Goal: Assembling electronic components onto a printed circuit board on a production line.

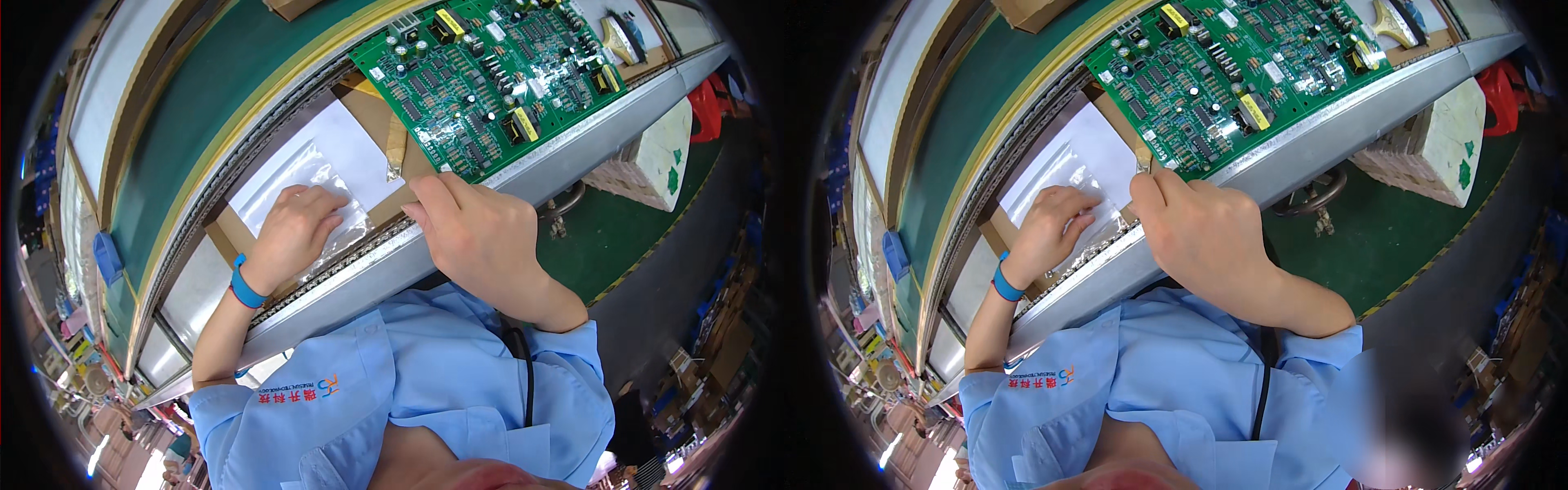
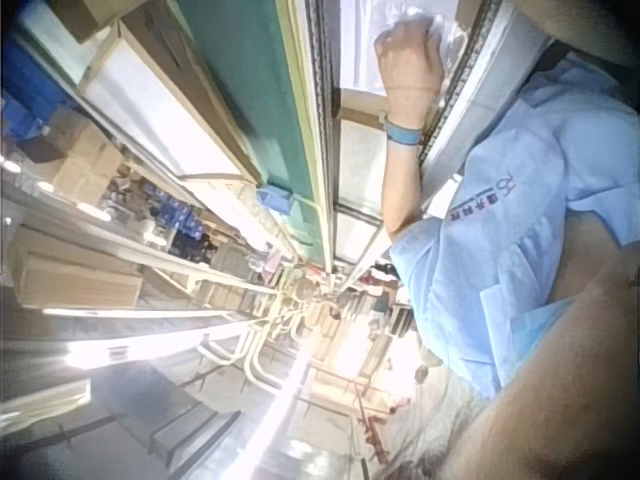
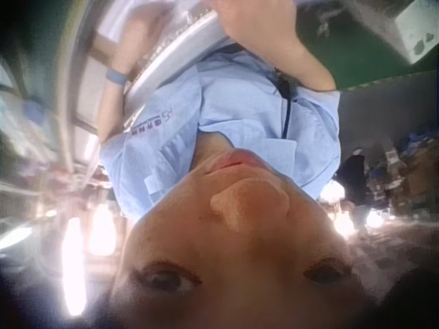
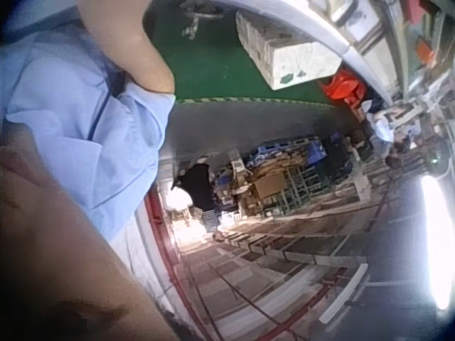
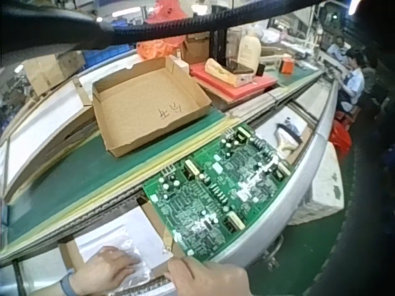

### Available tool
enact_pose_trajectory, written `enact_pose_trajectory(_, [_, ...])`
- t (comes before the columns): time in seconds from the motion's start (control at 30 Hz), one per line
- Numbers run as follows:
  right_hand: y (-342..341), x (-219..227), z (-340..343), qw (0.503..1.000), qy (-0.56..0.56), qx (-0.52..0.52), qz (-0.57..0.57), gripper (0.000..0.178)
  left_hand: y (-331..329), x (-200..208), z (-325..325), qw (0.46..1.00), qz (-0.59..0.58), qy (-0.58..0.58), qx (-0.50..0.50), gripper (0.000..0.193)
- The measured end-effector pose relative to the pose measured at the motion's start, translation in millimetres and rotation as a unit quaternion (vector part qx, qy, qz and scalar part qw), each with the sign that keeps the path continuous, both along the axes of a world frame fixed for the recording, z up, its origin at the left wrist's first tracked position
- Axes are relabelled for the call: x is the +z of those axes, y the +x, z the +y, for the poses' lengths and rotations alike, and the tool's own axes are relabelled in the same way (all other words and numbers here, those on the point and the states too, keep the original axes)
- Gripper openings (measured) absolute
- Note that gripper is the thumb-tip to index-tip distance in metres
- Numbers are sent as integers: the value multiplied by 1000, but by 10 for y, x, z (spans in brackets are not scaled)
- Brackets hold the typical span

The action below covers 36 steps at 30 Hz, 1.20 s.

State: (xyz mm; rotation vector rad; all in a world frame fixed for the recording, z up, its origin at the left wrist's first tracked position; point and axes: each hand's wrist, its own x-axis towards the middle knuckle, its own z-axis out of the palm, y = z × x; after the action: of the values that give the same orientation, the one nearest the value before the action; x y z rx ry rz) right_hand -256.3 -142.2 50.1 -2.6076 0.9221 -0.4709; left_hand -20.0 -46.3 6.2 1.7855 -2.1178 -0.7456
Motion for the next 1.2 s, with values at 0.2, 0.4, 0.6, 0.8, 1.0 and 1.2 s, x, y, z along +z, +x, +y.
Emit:
enact_pose_trajectory(0.2, [-22,-10,15,1000,-2,-13,15,19,-59,-13,-13,1000,8,25,8,22])
enact_pose_trajectory(0.4, [-21,-55,-8,999,-34,-5,-20,17,-113,27,-45,999,-3,39,12,22])
enact_pose_trajectory(0.6, [-30,-70,14,998,-27,-5,-51,16,-150,59,-43,998,-8,62,12,22])
enact_pose_trajectory(0.8, [-72,-70,9,998,-22,-11,-63,16,-169,52,-36,998,-13,66,15,24])
enact_pose_trajectory(1.0, [-156,-52,-92,998,-54,-17,-15,18,-158,68,-24,998,-3,64,11,25])
enact_pose_trajectory(1.2, [-298,1,-307,995,-55,-86,22,20,-90,57,37,999,2,50,8,29])
